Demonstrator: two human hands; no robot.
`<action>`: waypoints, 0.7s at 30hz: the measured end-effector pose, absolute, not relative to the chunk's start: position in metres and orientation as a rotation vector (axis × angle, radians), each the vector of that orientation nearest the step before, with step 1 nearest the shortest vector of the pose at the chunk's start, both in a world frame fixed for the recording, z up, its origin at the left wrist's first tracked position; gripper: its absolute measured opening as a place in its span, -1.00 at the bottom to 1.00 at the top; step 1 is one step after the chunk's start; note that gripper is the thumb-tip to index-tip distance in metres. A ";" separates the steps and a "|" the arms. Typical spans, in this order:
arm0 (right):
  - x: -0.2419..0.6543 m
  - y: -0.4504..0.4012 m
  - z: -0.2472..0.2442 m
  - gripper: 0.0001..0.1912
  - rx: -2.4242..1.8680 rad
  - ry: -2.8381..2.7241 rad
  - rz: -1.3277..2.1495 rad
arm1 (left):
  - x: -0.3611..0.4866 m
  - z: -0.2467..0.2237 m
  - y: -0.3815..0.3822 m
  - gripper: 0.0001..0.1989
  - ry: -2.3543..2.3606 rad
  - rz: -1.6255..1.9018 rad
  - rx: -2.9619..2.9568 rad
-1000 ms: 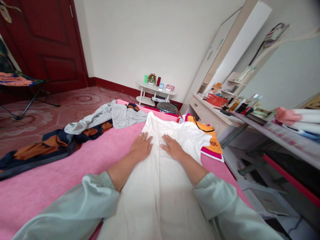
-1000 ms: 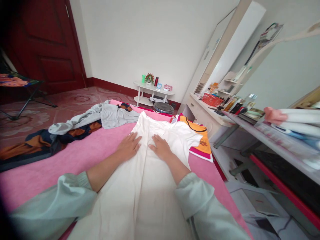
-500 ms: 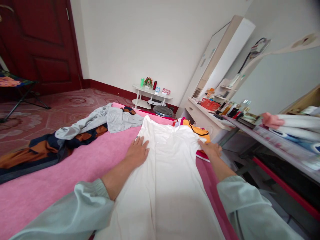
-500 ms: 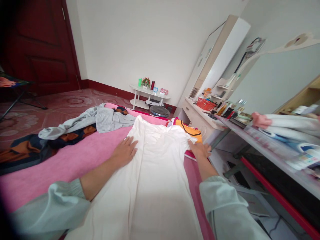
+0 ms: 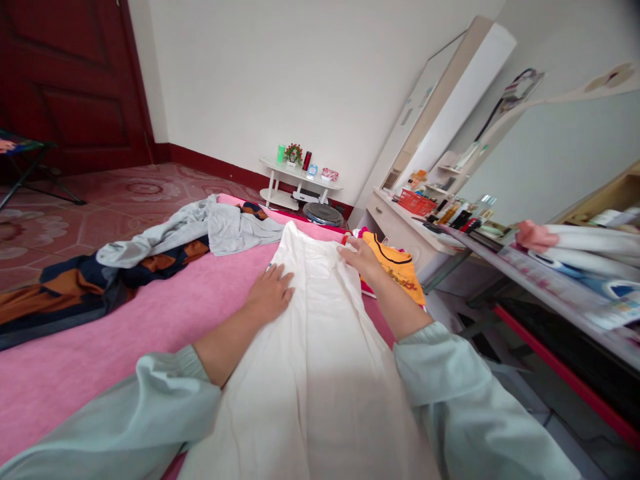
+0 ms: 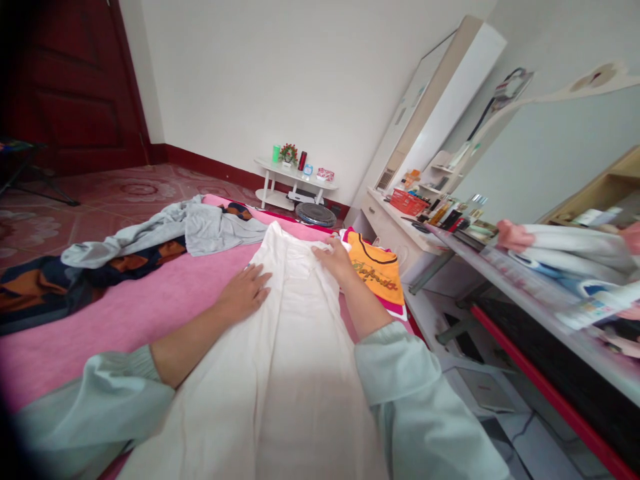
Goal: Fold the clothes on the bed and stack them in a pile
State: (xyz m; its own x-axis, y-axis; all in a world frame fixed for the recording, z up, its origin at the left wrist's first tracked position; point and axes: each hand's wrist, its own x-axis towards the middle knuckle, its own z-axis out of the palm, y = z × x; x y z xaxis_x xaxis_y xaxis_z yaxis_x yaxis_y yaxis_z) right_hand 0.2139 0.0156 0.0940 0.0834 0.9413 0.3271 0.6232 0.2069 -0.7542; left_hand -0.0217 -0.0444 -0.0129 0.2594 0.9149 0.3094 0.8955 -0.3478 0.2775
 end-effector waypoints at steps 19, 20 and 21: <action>0.316 -0.233 0.101 -0.72 -2.069 -2.134 0.795 | -0.009 0.004 -0.043 -0.56 1.313 0.783 2.580; 0.315 -0.239 0.100 -0.71 -2.081 -2.121 0.780 | -0.003 0.008 -0.039 -0.55 1.312 0.782 2.553; 0.313 -0.244 0.099 -0.70 -2.093 -2.094 0.757 | 0.004 0.013 -0.035 -0.53 1.348 0.776 2.499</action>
